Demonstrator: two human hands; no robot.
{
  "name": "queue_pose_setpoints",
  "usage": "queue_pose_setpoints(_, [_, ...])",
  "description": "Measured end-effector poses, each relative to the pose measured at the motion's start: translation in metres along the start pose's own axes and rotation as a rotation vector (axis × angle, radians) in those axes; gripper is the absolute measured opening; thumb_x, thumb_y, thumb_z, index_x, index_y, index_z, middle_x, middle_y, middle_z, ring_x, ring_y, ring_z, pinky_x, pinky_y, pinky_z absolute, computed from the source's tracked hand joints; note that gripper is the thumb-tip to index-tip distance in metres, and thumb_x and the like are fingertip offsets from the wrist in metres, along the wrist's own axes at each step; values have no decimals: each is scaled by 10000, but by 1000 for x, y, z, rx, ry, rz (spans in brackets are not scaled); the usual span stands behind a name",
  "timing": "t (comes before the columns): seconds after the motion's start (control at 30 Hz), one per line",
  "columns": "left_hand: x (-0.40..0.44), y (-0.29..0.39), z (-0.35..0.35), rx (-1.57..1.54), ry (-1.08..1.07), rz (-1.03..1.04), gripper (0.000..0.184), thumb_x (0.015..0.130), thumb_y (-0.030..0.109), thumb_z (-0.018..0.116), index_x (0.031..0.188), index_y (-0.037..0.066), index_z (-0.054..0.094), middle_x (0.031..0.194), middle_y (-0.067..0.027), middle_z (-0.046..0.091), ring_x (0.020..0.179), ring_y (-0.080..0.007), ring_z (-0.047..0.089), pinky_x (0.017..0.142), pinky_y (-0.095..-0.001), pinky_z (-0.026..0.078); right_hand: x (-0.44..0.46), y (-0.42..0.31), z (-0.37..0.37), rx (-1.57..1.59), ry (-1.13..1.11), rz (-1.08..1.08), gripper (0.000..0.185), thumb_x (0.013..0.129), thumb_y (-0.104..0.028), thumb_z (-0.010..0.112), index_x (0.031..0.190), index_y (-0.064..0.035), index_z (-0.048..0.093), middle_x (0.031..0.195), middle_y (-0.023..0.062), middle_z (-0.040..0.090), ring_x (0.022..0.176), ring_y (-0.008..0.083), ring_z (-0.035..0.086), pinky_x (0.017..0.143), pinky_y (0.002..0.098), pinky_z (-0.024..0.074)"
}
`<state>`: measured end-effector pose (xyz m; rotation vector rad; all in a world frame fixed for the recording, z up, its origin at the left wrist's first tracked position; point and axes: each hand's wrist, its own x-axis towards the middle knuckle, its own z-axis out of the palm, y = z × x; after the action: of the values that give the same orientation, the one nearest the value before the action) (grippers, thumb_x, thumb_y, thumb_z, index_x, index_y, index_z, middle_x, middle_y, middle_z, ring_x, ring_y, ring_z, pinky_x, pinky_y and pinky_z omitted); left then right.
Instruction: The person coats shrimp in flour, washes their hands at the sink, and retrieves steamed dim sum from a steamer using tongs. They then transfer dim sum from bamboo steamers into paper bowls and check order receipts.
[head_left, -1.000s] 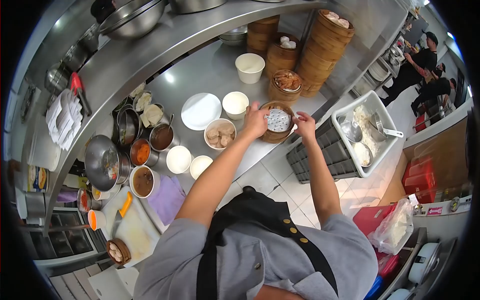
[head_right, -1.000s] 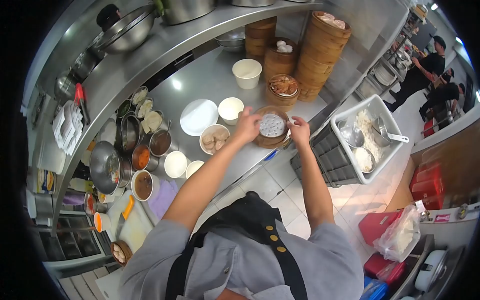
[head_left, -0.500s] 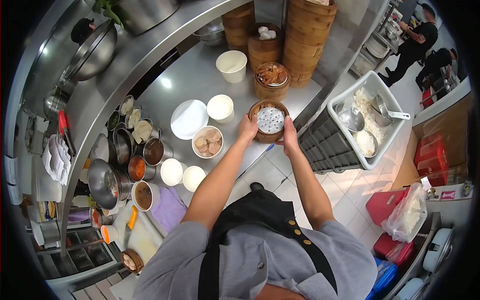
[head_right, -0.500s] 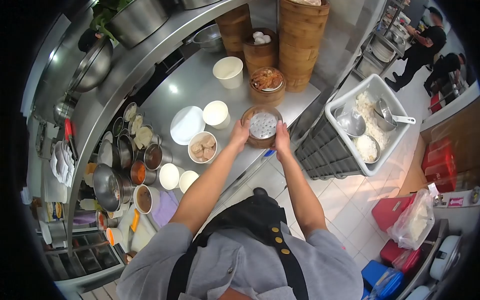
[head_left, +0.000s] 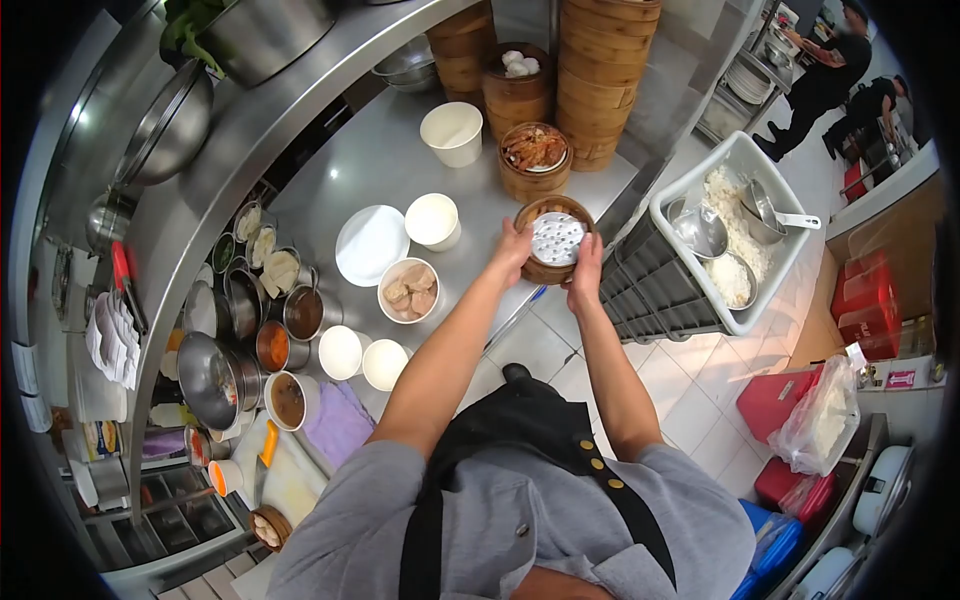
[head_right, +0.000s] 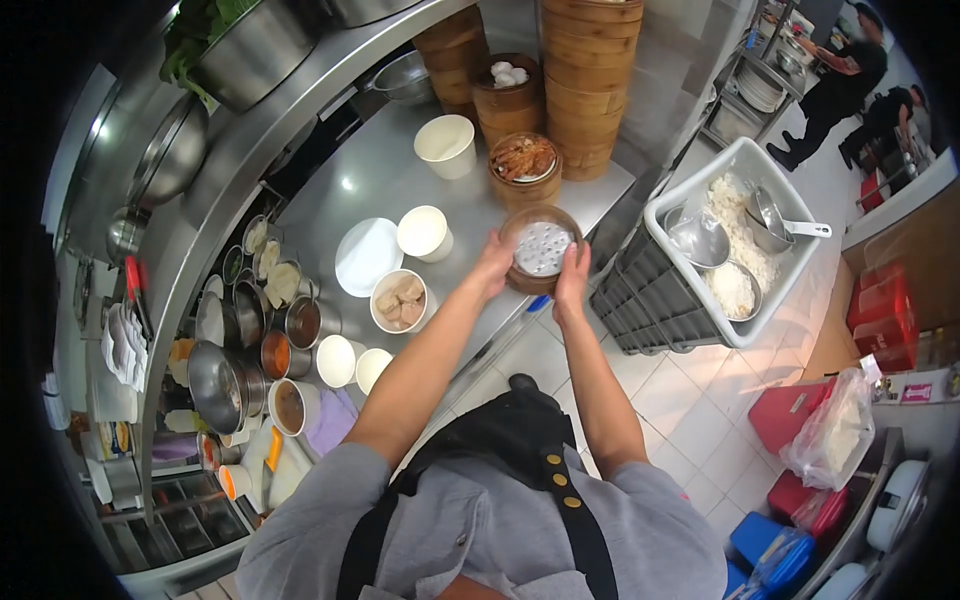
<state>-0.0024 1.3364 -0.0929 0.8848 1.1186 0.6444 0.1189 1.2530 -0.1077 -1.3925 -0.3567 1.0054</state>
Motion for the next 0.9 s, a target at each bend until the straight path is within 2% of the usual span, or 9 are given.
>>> queue_pose_setpoints(0.07, [0,13,23,-197,-121,-16,845,911,278,521,1411,38,-117,1431,-174,268,1249,-290,369,1010,-424,331,37,15,-12,65,179,-105,502,921,-504,363,1331,-216,353,1122,34,527,898,192,517,445,330,377])
queue_pose_setpoints(0.13, [-9,26,48,-275,-143,30,865,904,281,544,1414,72,-122,1439,-161,252,1271,-271,336,1032,-445,290,35,-32,-16,203,160,-106,554,954,-399,390,1353,-23,309,1300,141,434,1170,229,447,967,342,363])
queue_pose_setpoints(0.3, [15,30,81,-260,-109,20,799,911,264,532,1433,96,-48,1455,-144,221,1312,-262,269,1062,-480,213,92,-61,-15,202,239,-203,548,948,-426,389,1309,-14,375,1233,124,498,1088,224,506,927,347,393])
queue_pose_setpoints(0.33, [23,27,83,-280,-45,41,766,914,266,523,1438,97,-9,1464,-141,210,1322,-262,257,1058,-488,219,112,-57,-13,85,382,-183,568,942,-442,395,1281,12,407,1215,127,517,1062,230,518,927,355,394])
queue_pose_setpoints(0.43, [23,15,83,-282,-48,65,732,921,275,508,1441,100,23,1459,-144,223,1323,-259,260,1055,-475,234,163,-53,-32,362,111,-82,586,933,-463,406,1255,25,441,1227,135,519,1088,241,514,941,360,388])
queue_pose_setpoints(0.47, [17,8,82,-269,-44,87,677,926,277,498,1438,99,92,1460,-143,221,1314,-254,280,1020,-453,308,164,-59,-40,443,-46,-39,581,932,-476,396,1234,14,474,1235,135,522,1119,245,505,958,362,382])
queue_pose_setpoints(0.63, [-48,-41,44,-127,-244,70,505,925,277,514,1338,43,342,1331,-118,406,1205,-219,418,921,-403,434,124,-69,-39,546,-66,-25,582,940,-484,365,1263,-7,451,1270,116,502,1152,240,486,984,366,364])
queue_pose_setpoints(0.83, [-146,-52,-7,-44,-273,-92,408,934,225,502,1265,10,399,1260,-146,461,1141,-278,494,896,-408,476,159,-38,-28,422,136,-52,618,932,-508,365,1317,-25,368,1322,125,449,1185,264,458,1012,392,345])
queue_pose_setpoints(0.9, [-152,-56,-20,-74,-268,-110,398,939,212,490,1266,7,391,1250,-157,465,1121,-282,511,882,-405,488,159,-39,-35,486,-62,-19,646,922,-546,337,1339,-53,356,1356,125,418,1221,284,424,1029,469,305])
